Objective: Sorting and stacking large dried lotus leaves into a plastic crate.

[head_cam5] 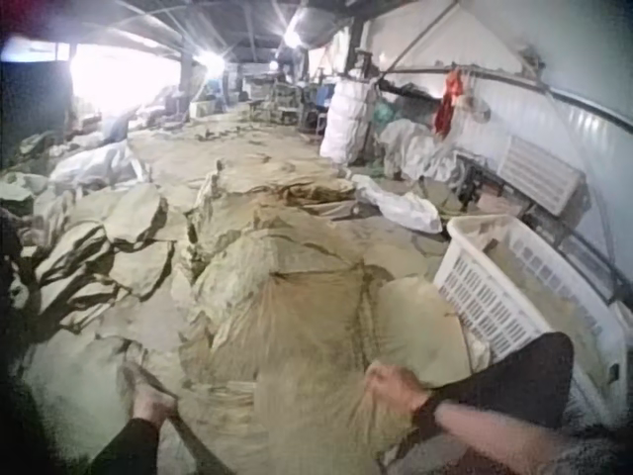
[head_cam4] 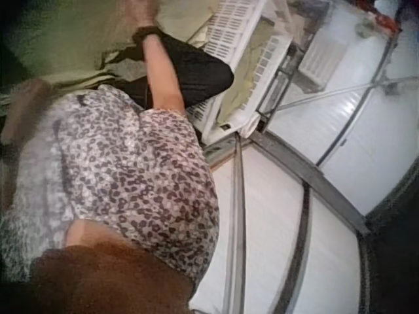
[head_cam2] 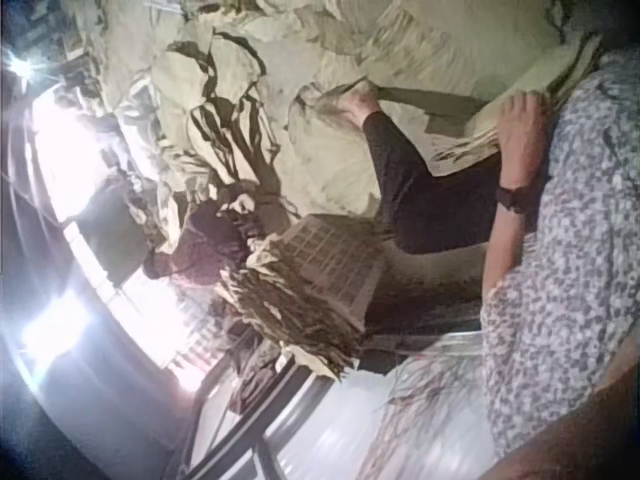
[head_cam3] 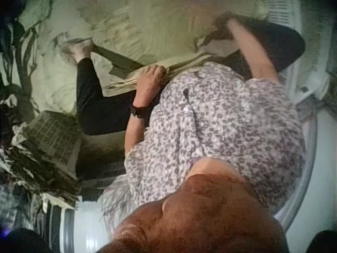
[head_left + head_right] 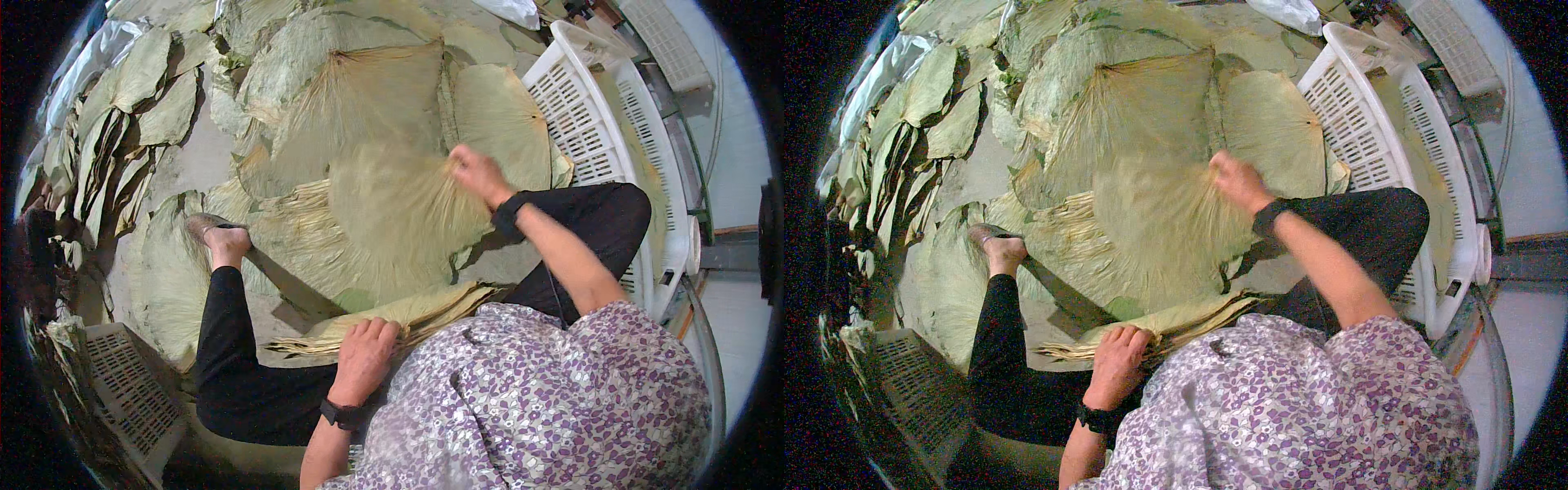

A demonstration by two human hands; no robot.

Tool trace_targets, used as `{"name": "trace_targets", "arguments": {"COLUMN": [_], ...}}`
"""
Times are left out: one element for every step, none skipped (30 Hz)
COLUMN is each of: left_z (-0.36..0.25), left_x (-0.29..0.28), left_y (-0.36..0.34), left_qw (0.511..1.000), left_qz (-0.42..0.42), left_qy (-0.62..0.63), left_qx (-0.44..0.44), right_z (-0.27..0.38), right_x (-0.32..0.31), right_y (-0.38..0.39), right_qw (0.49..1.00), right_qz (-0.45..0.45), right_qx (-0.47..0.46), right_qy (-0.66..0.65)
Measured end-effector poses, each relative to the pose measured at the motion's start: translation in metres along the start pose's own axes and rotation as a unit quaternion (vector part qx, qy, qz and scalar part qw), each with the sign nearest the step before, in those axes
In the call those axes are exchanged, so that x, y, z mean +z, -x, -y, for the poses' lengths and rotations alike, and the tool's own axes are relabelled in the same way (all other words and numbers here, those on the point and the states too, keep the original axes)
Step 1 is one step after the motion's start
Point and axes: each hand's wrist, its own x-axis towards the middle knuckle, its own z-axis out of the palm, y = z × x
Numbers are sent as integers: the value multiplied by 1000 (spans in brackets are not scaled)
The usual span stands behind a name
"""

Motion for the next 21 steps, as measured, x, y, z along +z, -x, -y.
{"name": "trace_targets", "arguments": {"left_z": [-2, -5, -7, -8, -6, -7, -7, -8, -9, -8, -6, -4, 0, 3, 3, 4, 4, 4, 3, 2, 2], "left_x": [1, -1, -2, -1, 2, 2, 2, 1, -1, -1, 0, 1, 4, 5, 6, 6, 6, 6, 5, 3, 2], "left_y": [1, 2, 2, 2, 5, 5, 6, 6, 4, 3, 1, 0, 4, 7, 6, 5, 5, 5, 4, 3, 3], "left_qw": [1000, 1000, 1000, 1000, 1000, 1000, 999, 999, 1000, 1000, 1000, 1000, 1000, 1000, 1000, 999, 999, 999, 999, 999, 999], "left_qz": [2, 3, 4, 12, 21, 22, 24, 19, 15, 7, 0, -4, -7, -9, -10, -10, -9, -3, 1, 9, 15], "left_qy": [2, 2, 2, 10, 16, 20, 22, 21, 20, 18, 16, 19, 20, 25, 28, 31, 31, 32, 34, 37, 40], "left_qx": [1, 3, 7, 6, -9, -10, -16, -18, -14, -8, -1, 4, -7, -14, -8, -6, -6, -11, -14, -21, -28], "right_z": [-9, -26, -54, -86, -81, -88, -77, -81, -86, -90, -93, -97, -51, 5, 13, 39, 53, 60, 60, 59, 59], "right_x": [-24, -50, -77, -109, -129, -151, -168, -167, -168, -154, -131, -96, -43, -10, 20, 54, 79, 99, 115, 130, 141], "right_y": [-12, -27, -37, -49, -55, -54, -50, -53, -52, -54, -58, -61, -49, -34, -13, 4, 22, 36, 44, 51, 54], "right_qw": [998, 992, 988, 972, 960, 945, 942, 918, 884, 901, 914, 912, 963, 983, 976, 962, 957, 952, 955, 957, 958], "right_qz": [-60, -86, -145, -193, -218, -243, -202, -232, -263, -256, -248, -242, -108, 60, 111, 213, 221, 229, 214, 199, 183], "right_qx": [16, 78, 55, 80, 79, 98, 163, 144, 129, 59, -11, -150, -110, -102, -186, -110, -137, -163, -149, -133, -117], "right_qy": [-1, 39, 12, 110, 157, 194, 212, 288, 365, 344, 321, 294, 223, 142, 11, 130, 127, 123, 143, 164, 186]}}
